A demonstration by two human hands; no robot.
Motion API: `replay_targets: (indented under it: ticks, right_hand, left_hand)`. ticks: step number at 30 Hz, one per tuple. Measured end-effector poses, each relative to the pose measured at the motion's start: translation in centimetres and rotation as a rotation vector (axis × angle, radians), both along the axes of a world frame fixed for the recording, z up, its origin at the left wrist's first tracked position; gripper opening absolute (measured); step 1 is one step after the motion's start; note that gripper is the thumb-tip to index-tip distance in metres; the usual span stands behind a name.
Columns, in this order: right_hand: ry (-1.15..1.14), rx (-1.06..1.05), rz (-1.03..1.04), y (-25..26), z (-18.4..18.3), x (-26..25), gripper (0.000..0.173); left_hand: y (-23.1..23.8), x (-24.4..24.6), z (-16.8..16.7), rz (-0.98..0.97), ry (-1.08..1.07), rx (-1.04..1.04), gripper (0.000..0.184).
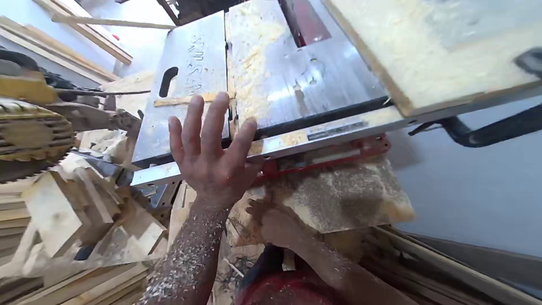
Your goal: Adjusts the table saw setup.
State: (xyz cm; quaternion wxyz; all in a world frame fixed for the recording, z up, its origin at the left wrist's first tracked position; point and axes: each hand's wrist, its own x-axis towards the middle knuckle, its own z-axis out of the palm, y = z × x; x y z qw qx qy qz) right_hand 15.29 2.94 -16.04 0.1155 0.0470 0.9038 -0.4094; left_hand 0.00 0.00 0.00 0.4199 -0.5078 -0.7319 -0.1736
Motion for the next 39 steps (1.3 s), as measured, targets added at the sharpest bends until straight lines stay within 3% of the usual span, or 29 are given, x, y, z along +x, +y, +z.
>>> replay_targets:
  ticks: [3,6,8,9,11,12,14,16,19,21,24,27,31,39]
  right_hand:
    - [-0.028,0.111,-0.247,1.7,2.6,2.5,0.030]
    - [0.107,0.317,-0.622,1.6,0.3,2.2,0.035]
    - [-0.122,0.197,-0.664,3.0,4.2,0.3,0.051]
    - [-0.117,0.126,-0.705,3.4,4.7,-0.7,0.053]
    - [0.071,0.056,-0.818,3.0,2.2,-2.7,0.055]
    - [0.068,0.163,-0.831,2.8,1.5,-4.1,0.064]
    - [-0.174,0.289,-0.792,2.6,3.6,-5.9,0.079]
    - [-0.349,0.287,-0.727,2.5,5.9,-6.5,0.073]
    - [-0.292,0.322,-0.780,1.7,4.7,-6.4,0.060]
    - [-0.399,0.252,-0.739,0.2,7.5,-5.4,0.059]
    - [-0.310,0.282,-0.916,-1.7,6.0,-4.0,0.072]
    - [-0.336,0.318,-0.915,-3.1,3.9,-3.2,0.080]
    - [-0.145,0.633,-0.952,-4.0,-4.6,-3.6,0.071]
    - [-0.167,0.591,-0.989,-3.6,-5.8,-3.7,0.068]
  left_hand:
    - [-0.8,1.3,-2.3,0.003,-0.050,0.003,0.051]
    - [-1.8,2.1,-3.6,0.006,-0.086,-0.002,0.051]
    - [-1.8,2.3,-3.2,-0.010,-0.136,-0.027,0.052]
    - [-1.7,2.2,-2.9,-0.045,-0.171,-0.041,0.053]
    - [-2.5,1.9,-2.3,-0.151,-0.270,-0.073,0.055]
    - [-3.3,1.8,-1.9,-0.199,-0.335,-0.075,0.053]
    - [-5.6,1.0,-0.8,-0.187,-0.416,-0.071,0.051]
    - [-8.4,-0.8,0.1,-0.048,-0.425,-0.115,0.056]
    - [-11.8,-4.3,-1.0,0.138,-0.472,-0.195,0.076]
    - [-13.0,-5.6,-1.9,0.168,-0.526,-0.202,0.082]
    - [-13.1,-6.1,-1.6,0.179,-0.670,-0.213,0.079]
    - [-13.2,-5.7,-1.3,0.199,-0.742,-0.262,0.075]
    - [-13.2,-5.8,-1.4,0.206,-0.772,-0.278,0.076]
    - [-13.1,-5.9,-1.2,0.194,-0.764,-0.280,0.071]
